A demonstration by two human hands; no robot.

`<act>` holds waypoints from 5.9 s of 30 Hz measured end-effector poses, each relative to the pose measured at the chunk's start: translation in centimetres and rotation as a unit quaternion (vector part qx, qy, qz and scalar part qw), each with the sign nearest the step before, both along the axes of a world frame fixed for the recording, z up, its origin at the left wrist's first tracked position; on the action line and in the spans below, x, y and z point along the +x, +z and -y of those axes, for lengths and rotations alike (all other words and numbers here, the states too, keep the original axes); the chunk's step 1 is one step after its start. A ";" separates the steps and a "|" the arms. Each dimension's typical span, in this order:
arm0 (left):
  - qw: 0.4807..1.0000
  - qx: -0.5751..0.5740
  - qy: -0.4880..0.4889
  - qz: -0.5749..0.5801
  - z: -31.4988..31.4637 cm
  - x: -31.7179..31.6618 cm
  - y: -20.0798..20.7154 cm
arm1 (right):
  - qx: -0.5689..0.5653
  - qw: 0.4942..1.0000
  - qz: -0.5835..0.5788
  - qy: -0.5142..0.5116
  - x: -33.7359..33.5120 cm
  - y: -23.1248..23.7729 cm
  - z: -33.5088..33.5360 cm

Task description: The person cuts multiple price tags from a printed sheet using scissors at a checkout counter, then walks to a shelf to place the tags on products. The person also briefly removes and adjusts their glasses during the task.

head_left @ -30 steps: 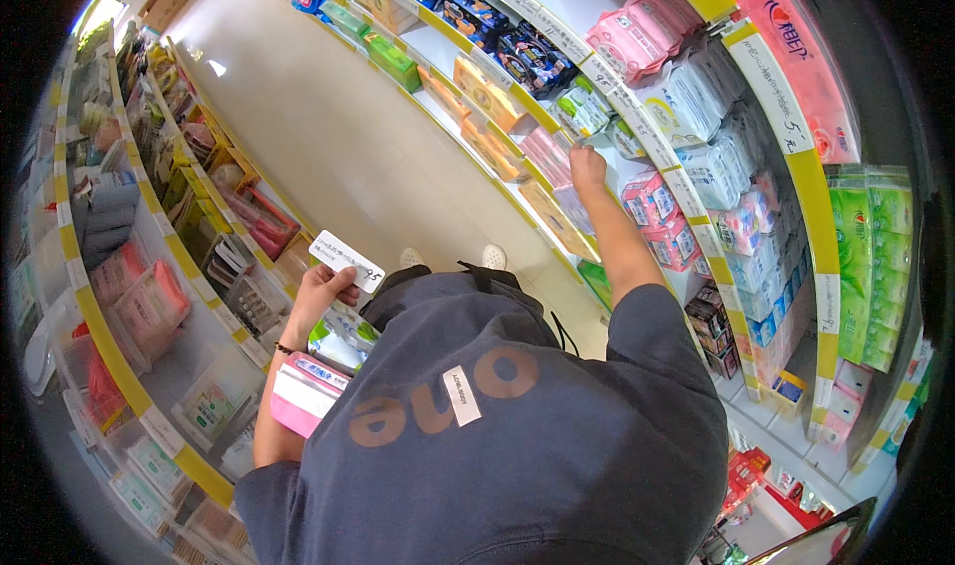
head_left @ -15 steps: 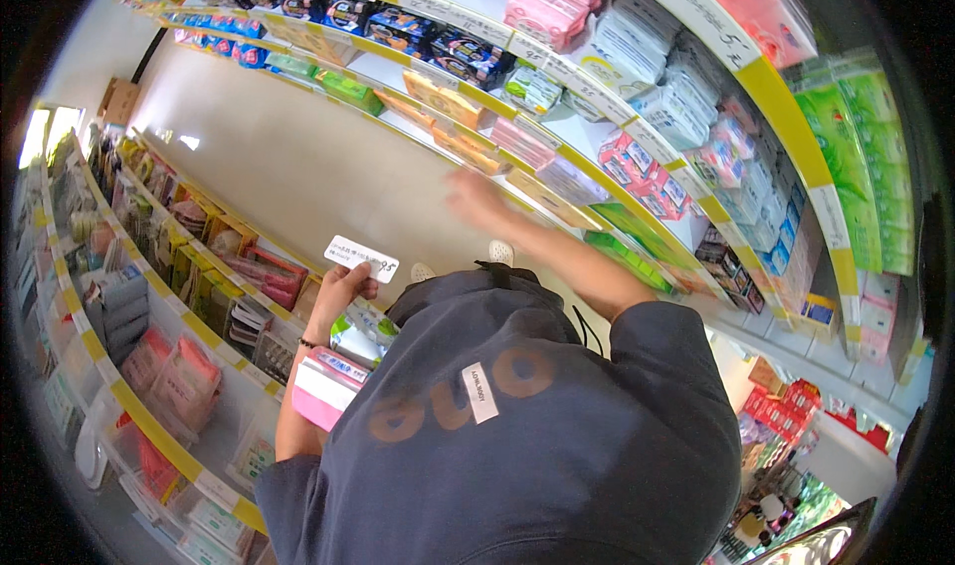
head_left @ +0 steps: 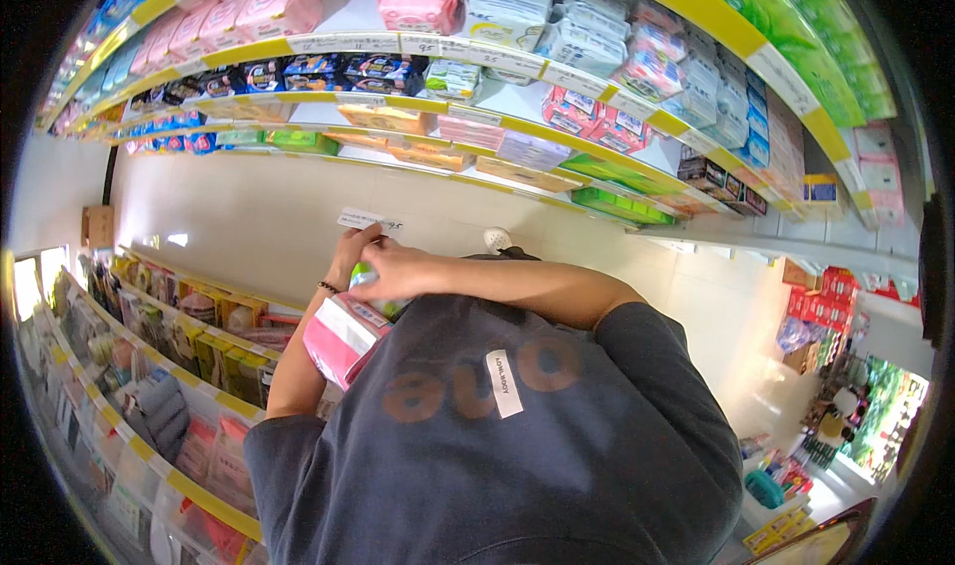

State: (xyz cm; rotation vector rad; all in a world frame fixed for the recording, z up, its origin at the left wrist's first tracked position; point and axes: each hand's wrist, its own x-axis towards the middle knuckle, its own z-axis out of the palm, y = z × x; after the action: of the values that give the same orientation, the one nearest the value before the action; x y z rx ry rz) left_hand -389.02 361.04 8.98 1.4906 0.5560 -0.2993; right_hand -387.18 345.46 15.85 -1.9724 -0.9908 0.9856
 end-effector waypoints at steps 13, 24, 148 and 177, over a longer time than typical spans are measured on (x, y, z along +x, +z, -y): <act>0.971 -0.117 0.100 0.184 7.6 5.5 7.2 | 0.262 0.844 -0.309 -0.352 6.4 0.4 15.8; 0.975 -0.159 0.068 0.142 9.3 4.5 10.4 | 0.234 0.768 -0.386 -0.454 10.0 0.4 19.9; 0.922 -0.361 -0.038 -0.134 13.1 -1.0 8.7 | 0.053 0.899 -0.303 -0.312 1.1 6.1 14.9; 0.969 -0.146 0.196 0.041 33.4 3.9 7.9 | -0.087 0.763 0.317 -0.558 15.6 6.2 45.6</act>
State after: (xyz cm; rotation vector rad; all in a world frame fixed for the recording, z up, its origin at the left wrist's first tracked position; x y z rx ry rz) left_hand -385.10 327.66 16.84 1.0746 0.6935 -0.0072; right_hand -371.58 299.86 22.04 -2.5193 0.1436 -0.3064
